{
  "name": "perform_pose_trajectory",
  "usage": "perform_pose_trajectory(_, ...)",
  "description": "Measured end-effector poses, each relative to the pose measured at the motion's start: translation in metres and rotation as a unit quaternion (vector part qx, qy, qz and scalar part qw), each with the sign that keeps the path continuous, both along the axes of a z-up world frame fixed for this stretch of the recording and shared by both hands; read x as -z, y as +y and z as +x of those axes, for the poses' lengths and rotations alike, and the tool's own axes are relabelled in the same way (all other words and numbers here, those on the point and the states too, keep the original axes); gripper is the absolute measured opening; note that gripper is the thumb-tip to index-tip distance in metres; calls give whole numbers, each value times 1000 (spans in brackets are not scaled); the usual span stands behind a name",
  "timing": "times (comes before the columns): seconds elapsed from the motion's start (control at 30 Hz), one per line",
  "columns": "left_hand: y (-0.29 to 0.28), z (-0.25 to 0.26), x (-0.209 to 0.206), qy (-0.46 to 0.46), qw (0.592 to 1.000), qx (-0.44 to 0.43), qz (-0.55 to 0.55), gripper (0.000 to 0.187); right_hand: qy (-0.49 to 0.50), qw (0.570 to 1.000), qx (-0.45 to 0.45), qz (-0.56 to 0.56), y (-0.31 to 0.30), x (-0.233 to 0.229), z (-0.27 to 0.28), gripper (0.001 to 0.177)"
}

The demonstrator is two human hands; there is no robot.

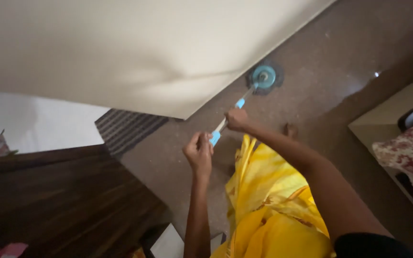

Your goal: Mop the floor of a bedroom using a spray mop.

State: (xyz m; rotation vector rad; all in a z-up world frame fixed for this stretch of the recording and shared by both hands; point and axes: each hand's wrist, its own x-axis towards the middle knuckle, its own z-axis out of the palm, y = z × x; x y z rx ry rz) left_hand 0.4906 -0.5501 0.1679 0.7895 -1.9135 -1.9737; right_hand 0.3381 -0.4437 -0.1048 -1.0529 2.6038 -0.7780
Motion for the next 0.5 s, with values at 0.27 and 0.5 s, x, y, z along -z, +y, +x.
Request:
perform_pose_trajectory(0.27, -71, 56, 37, 71, 992, -97, 23, 18, -24, 997, -60, 38, -53, -15, 50, 13)
perform_pose_trajectory(0.5, -60, 27, 46, 57, 996, -61, 34, 9, 31, 999, -5, 12, -22, -3, 37, 10)
